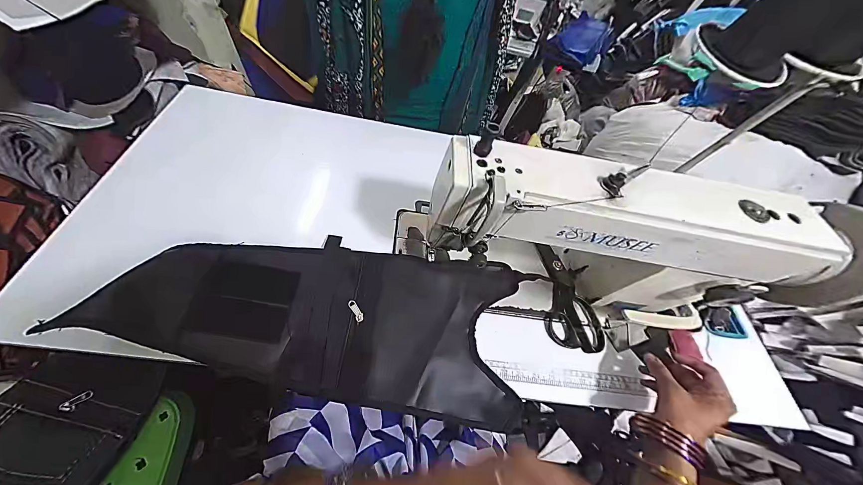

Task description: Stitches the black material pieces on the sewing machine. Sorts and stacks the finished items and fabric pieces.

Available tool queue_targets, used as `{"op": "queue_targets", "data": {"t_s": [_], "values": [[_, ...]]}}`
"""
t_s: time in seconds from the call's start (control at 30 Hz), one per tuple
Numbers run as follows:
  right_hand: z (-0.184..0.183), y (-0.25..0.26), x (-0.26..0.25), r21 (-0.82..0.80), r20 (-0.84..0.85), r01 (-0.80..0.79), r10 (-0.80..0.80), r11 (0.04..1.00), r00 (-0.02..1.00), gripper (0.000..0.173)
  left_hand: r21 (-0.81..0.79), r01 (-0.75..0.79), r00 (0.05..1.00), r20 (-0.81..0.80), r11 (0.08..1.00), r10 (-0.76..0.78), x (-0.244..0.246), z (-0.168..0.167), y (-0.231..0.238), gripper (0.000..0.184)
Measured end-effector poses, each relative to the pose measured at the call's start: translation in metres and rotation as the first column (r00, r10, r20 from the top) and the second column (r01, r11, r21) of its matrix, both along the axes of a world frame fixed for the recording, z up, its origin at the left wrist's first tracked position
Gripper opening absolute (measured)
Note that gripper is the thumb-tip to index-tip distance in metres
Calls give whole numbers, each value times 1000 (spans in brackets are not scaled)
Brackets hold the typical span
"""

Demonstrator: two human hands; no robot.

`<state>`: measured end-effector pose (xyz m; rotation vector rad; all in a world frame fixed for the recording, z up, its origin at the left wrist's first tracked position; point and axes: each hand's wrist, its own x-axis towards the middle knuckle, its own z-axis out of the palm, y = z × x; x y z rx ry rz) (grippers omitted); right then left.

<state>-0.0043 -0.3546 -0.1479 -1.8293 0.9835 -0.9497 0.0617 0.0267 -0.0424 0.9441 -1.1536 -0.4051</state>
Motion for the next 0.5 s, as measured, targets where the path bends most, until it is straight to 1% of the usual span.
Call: {"op": "queue_targets", "data": {"t_s": [0.03, 0.07, 0.1, 0.13, 0.2, 0.23, 0.27, 0.3, 0.33, 0.43, 0.5], "values": [[8, 12, 1, 51, 80, -5, 1, 999, 997, 33, 181, -213, 964, 197, 960, 177, 30, -7, -2, 46], [14, 24, 3, 72, 133, -46, 36, 996, 990, 32, 313, -466, 852, 410, 827, 325, 57, -25, -7, 45], [18, 36, 8, 66, 165, -119, 106, 991, 980, 27, 427, -619, 754, 558, 660, 347, 81, -46, -11, 47], [20, 47, 17, 61, 185, -209, 195, 976, 963, 22, 538, -672, 724, 621, 508, 300, 103, -66, -16, 53], [25, 72, 47, 74, 167, -366, 350, 928, 922, 18, 728, -644, 762, 639, 234, 109, 131, -93, -23, 72], [28, 86, 64, 99, 132, -421, 408, 901, 904, 22, 777, -615, 785, 619, 135, 12, 136, -100, -25, 74], [31, 99, 83, 129, 85, -468, 460, 874, 884, 33, 784, -614, 784, 619, 96, -41, 134, -104, -24, 73], [32, 111, 100, 142, 34, -511, 512, 848, 859, 42, 779, -619, 778, 626, 94, -62, 128, -106, -19, 72], [31, 122, 116, 143, -15, -553, 561, 821, 828, 44, 769, -629, 768, 637, 110, -63, 120, -109, -12, 71], [19, 151, 160, 149, -205, -622, 640, 768, 741, 37, 724, -672, 729, 684, 154, -34, 100, -115, 13, 71], [9, 166, 178, 137, -416, -646, 636, 751, 651, 33, 702, -690, 710, 704, 175, -21, 90, -119, 25, 70]]}}
